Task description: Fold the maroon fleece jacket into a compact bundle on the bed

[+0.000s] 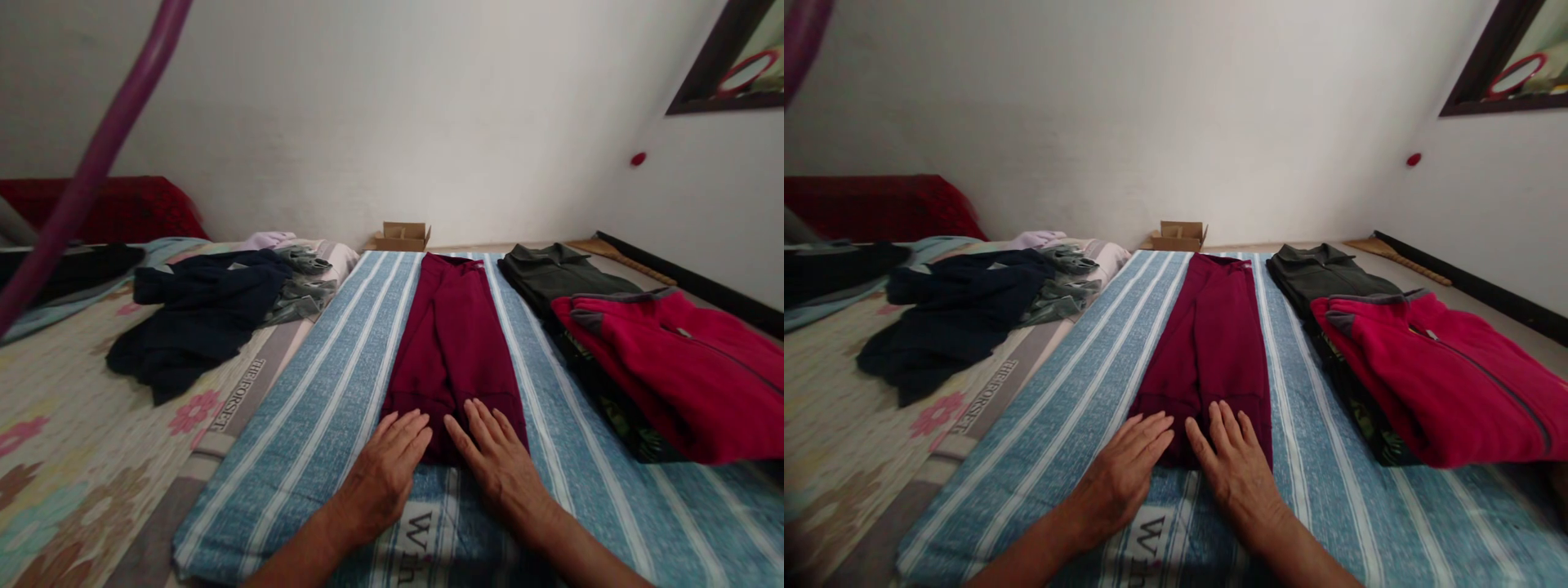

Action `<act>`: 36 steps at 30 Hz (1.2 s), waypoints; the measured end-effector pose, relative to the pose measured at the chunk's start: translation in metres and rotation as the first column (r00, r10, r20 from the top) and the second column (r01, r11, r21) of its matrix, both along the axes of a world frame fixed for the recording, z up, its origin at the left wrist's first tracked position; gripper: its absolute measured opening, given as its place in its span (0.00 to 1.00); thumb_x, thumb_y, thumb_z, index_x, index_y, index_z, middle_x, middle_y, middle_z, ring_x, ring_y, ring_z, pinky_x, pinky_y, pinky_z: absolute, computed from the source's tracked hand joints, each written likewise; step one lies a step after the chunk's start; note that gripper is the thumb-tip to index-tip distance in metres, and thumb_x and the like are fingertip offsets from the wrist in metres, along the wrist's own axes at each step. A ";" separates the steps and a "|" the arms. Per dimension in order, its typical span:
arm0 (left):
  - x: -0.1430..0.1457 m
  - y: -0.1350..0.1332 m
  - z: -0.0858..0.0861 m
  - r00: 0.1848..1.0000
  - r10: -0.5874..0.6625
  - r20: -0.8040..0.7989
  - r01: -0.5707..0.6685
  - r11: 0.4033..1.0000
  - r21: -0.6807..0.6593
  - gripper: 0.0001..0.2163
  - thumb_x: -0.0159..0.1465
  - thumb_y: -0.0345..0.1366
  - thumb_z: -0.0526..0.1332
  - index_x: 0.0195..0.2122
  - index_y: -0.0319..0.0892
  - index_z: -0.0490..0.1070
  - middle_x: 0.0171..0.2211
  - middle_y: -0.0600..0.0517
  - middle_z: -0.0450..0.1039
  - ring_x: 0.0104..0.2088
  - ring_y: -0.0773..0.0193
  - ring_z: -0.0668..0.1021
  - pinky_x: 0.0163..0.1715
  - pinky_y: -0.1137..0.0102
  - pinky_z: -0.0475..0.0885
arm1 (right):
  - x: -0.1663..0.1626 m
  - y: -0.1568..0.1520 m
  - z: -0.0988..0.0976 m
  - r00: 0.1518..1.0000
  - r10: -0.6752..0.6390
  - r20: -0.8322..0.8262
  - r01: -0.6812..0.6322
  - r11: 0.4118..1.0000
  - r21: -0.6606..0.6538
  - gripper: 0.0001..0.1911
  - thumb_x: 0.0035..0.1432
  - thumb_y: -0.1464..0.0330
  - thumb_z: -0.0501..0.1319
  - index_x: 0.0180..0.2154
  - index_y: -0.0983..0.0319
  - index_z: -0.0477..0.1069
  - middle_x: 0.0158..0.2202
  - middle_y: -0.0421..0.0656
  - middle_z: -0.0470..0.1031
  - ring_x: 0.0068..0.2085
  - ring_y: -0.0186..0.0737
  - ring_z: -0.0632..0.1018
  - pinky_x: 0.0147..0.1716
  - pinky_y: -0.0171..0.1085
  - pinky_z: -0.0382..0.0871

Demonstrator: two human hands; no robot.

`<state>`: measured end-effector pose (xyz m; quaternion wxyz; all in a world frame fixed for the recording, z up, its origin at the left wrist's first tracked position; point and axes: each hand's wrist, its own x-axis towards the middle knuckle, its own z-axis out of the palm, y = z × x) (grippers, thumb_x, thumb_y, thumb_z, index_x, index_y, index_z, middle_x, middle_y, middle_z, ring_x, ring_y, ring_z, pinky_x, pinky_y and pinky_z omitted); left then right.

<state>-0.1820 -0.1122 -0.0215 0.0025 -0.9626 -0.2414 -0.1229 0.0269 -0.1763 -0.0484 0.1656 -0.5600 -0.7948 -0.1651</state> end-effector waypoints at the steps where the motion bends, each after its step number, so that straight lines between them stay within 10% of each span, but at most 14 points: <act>1: 0.000 0.000 0.000 1.000 0.001 0.003 -0.001 1.000 0.001 0.27 0.53 0.20 0.48 0.56 0.37 0.59 0.58 0.44 0.61 0.61 0.57 0.59 0.58 0.55 0.58 | 0.002 0.000 -0.001 1.000 0.004 -0.001 -0.004 1.000 0.003 0.34 0.50 0.81 0.48 0.59 0.61 0.55 0.56 0.56 0.63 0.59 0.53 0.62 0.50 0.52 0.64; 36: 0.017 0.015 -0.023 0.968 0.123 0.220 -0.208 0.882 0.423 0.25 0.55 0.19 0.43 0.52 0.34 0.66 0.54 0.43 0.67 0.57 0.56 0.65 0.53 0.58 0.60 | 0.010 0.017 -0.004 0.997 -0.071 -0.019 0.074 0.963 0.258 0.28 0.46 0.82 0.50 0.50 0.65 0.65 0.46 0.49 0.74 0.48 0.44 0.74 0.45 0.40 0.69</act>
